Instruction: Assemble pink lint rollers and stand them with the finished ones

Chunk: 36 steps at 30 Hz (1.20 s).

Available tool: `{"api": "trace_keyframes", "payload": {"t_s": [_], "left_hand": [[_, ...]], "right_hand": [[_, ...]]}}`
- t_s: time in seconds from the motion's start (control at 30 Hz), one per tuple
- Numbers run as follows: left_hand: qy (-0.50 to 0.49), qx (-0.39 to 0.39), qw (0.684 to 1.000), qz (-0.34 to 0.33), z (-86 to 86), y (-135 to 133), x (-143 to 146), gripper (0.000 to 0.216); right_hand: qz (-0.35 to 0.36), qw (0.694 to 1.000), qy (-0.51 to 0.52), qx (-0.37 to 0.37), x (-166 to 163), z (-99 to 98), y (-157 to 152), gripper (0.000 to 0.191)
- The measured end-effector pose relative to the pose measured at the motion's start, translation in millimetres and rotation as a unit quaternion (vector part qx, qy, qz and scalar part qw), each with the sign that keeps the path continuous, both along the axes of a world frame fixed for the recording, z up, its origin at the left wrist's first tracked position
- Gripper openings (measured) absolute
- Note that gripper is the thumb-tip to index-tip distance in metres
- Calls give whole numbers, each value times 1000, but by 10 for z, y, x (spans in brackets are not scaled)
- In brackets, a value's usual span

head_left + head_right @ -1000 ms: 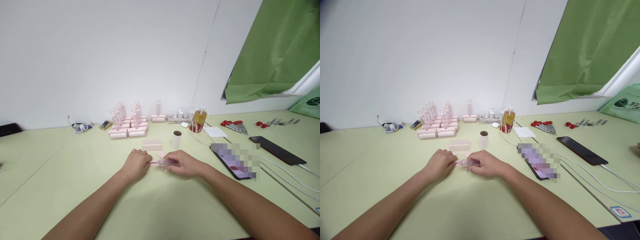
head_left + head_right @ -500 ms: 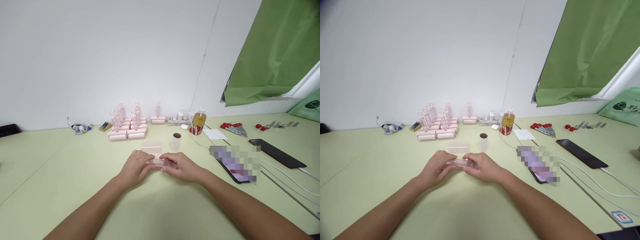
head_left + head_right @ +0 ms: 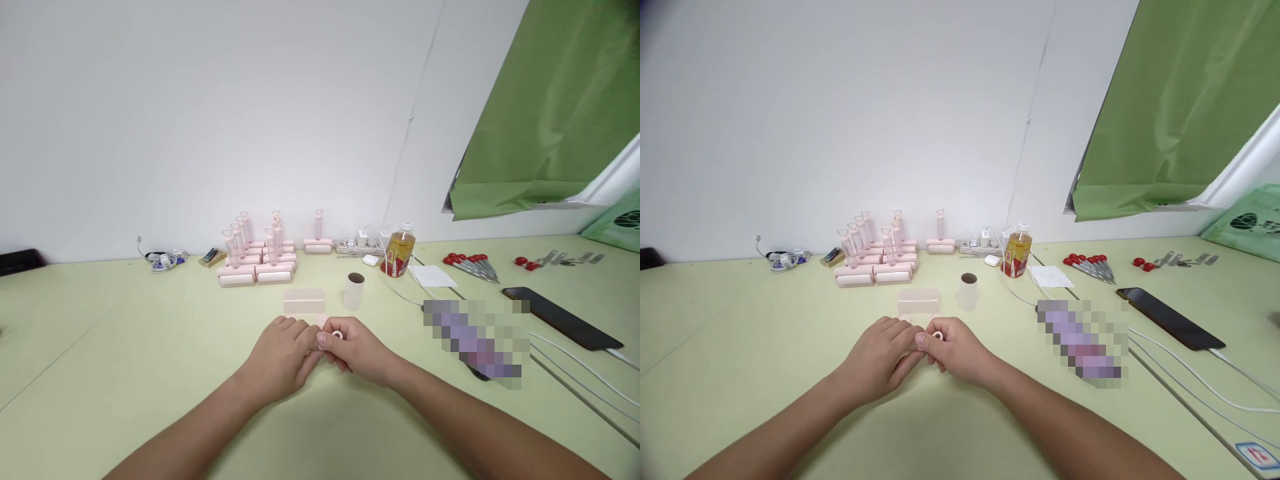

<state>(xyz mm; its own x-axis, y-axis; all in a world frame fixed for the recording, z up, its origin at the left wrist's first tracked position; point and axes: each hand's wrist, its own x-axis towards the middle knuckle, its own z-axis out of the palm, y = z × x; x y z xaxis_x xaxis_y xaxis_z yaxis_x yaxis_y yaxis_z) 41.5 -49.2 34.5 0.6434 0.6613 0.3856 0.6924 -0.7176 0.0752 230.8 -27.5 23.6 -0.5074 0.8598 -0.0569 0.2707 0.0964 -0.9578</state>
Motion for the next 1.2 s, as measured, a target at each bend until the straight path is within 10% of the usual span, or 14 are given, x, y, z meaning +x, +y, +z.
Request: {"api": "trace_keyframes", "payload": {"t_s": [0.33,0.5,0.73,1.2], "left_hand": [[-135,-94,986,31,-120,64,-110,20],[-315,-149,926,143,19,241,-378,24],[-279,-186,920,203,3,494,-726,51],[-279,-258,884,270,83,574,-793,33]], "right_hand": [[79,996,51,0,109,-59,68,56],[-67,987,-35,140,321,62,215,47],[-123,900,-359,214,419,-17,381,40],[-127,888,-397,193,365,-160,489,37]]}}
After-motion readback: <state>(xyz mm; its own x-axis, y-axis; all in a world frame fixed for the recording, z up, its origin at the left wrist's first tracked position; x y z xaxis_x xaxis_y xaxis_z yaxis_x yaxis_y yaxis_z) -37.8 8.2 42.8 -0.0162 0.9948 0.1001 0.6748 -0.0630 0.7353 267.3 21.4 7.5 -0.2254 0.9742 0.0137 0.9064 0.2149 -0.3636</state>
